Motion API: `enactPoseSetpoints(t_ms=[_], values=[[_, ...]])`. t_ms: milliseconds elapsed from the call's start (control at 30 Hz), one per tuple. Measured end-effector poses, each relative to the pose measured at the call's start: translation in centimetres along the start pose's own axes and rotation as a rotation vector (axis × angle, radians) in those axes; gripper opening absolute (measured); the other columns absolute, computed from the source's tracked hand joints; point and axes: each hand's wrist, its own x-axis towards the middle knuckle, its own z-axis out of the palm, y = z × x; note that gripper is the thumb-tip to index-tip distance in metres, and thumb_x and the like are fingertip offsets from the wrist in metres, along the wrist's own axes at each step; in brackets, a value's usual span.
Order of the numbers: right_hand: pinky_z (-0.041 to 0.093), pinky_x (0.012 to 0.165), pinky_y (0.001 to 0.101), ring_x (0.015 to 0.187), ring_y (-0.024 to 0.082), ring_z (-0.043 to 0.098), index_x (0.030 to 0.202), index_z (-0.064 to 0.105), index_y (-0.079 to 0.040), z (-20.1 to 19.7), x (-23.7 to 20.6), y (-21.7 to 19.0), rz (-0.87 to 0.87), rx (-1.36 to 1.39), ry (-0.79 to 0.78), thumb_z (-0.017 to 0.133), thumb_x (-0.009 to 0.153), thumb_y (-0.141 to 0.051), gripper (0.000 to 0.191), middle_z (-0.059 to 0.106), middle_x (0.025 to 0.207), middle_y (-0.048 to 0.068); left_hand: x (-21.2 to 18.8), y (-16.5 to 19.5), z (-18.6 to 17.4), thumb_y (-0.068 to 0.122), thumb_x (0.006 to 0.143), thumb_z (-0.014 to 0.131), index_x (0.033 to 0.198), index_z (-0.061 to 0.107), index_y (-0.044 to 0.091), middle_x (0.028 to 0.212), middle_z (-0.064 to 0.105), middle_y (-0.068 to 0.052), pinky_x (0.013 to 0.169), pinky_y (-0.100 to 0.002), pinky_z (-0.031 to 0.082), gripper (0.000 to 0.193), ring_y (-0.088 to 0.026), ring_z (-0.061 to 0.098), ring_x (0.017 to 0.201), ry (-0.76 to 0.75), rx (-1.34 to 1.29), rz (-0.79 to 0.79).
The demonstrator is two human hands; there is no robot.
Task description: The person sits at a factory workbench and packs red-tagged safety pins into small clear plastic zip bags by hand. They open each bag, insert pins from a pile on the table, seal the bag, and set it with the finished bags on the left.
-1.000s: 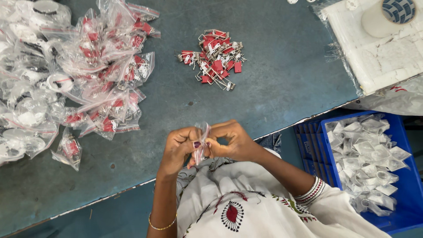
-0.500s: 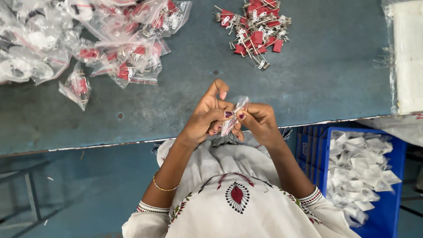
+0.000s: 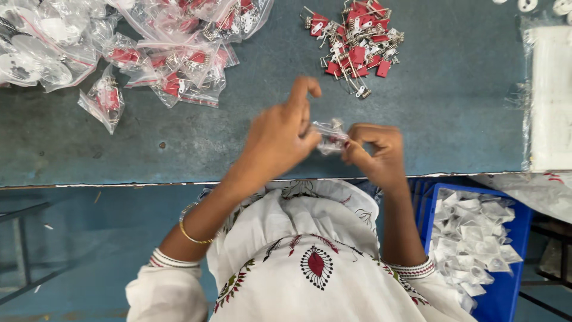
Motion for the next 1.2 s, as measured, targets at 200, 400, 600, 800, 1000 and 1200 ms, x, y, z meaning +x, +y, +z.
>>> enactPoseSetpoints(t_ms=[200,400,600,800,1000,1200], values=[[0.049,0.094,0.0336,0.104,0.021,0.061,0.103,0.057,-0.005,-3.2,0.5,-0.4,0.066,0.355,-0.045,0.064,0.105,-0.031,0.027,0.067,0.116,0.014,3.4,3.7,-1.2,0.02,0.085,0.076,0.107,0.06,0.011,0.07,0.064,-0.006,0.058,-0.043,0.048,0.029,-0.03,0.067,0.065,0.042,0.109,0.279],[0.043,0.116,0.054,0.147,0.03,0.045,0.155,0.037,-0.009,-1.1,1.5,0.8,0.229,1.229,0.1,0.051,0.104,-0.051,0.067,0.047,0.155,0.013,8.6,4.6,-1.1,0.012,0.088,0.065,0.112,0.065,0.007,0.065,0.06,-0.003,0.05,-0.029,0.051,0.024,-0.011,0.062,0.055,-0.197,-0.307,0.267],[0.046,0.114,0.0587,0.146,0.032,0.047,0.146,0.042,-0.006,-1.5,4.2,1.4,0.304,1.389,0.003,0.051,0.106,-0.048,0.059,0.052,0.148,0.016,12.7,0.6,-2.3,0.017,0.102,0.061,0.121,0.06,0.006,0.079,0.066,0.001,0.045,-0.021,0.047,0.022,-0.004,0.058,0.055,-0.423,-0.801,0.233],[0.055,0.086,0.0359,0.112,0.027,0.062,0.142,0.053,0.0,-1.6,6.2,3.3,0.328,1.527,-0.076,0.055,0.112,-0.028,0.042,0.061,0.135,0.02,13.5,-3.2,-1.1,0.02,0.103,0.062,0.126,0.06,0.006,0.076,0.065,0.0,0.044,-0.021,0.043,0.027,-0.004,0.057,0.054,-0.387,-0.9,0.241],[0.054,0.069,0.0307,0.088,0.022,0.068,0.124,0.061,0.002,-7.5,7.1,4.3,0.349,0.985,0.16,0.057,0.111,-0.012,0.02,0.069,0.108,0.014,14.9,-6.9,-0.3,0.014,0.1,0.058,0.123,0.06,0.004,0.072,0.066,-0.001,0.043,-0.023,0.048,0.026,-0.006,0.063,0.055,-0.119,-0.636,0.088],[0.06,0.073,0.0324,0.086,0.021,0.074,0.116,0.064,0.002,-11.5,10.6,3.8,0.409,0.428,0.191,0.049,0.111,-0.025,0.032,0.074,0.102,0.014,16.0,-9.3,2.3,0.007,0.093,0.054,0.127,0.057,0.003,0.084,0.07,-0.006,0.045,-0.026,0.055,0.034,-0.011,0.072,0.063,0.016,-0.578,-0.023]])
